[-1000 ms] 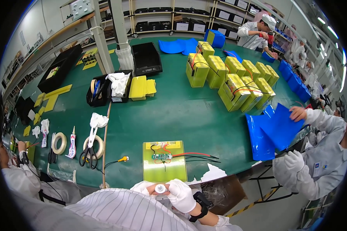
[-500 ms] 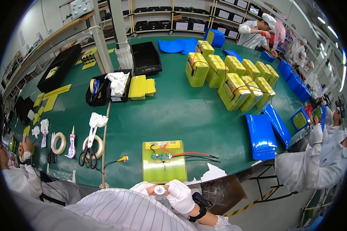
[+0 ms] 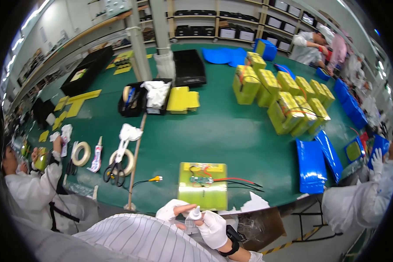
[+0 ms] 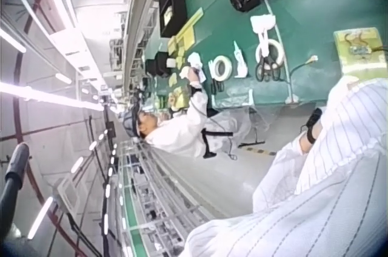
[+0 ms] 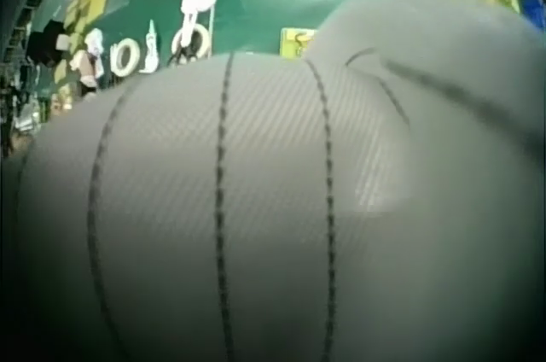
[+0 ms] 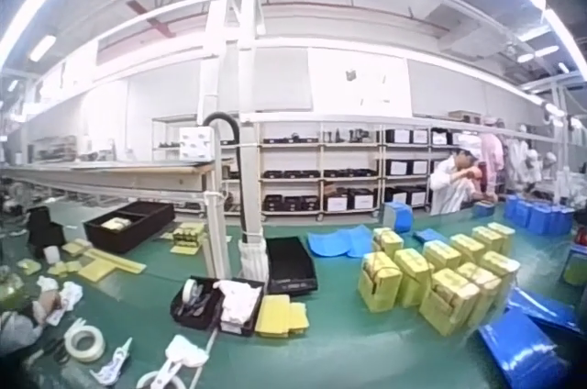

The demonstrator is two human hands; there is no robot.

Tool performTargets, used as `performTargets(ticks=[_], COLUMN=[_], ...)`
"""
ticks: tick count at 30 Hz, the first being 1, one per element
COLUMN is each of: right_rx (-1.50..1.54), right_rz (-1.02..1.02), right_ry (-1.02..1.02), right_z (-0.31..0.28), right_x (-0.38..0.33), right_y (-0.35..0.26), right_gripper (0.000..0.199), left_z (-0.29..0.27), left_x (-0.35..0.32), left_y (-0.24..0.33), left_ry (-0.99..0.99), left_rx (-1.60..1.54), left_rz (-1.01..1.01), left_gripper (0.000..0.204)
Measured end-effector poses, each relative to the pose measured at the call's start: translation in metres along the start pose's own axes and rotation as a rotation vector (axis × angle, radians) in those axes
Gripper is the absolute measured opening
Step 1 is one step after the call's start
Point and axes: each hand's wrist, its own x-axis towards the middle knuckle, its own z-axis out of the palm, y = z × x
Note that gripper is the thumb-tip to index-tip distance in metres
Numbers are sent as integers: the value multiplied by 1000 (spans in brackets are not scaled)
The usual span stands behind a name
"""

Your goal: Assembling and applying adhesive and tape to electronic battery packs in a factory workshop.

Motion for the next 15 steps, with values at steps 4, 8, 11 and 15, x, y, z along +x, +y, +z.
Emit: performTargets(ticks=[4,8,11,15], right_rx=[36,22,-36,42], right_rz=[-33,-68,-55,123], right_ry=[-83,-211,-339,-408], right_z=[23,36,34,20], right_x=[-4,10,15,14], right_y=[1,-8,-15,-12], right_gripper=[16,15,21,30], left_z=[-7,-22,-33,-52], left_x=[-9,-42,-59,-55], left_y=[38,16,3,16], left_ry=[133,319,433,701], left_rx=[-76,-254,-400,-618], left_rz=[-196,-203,-185,-72], left_gripper=[43,28,21,8])
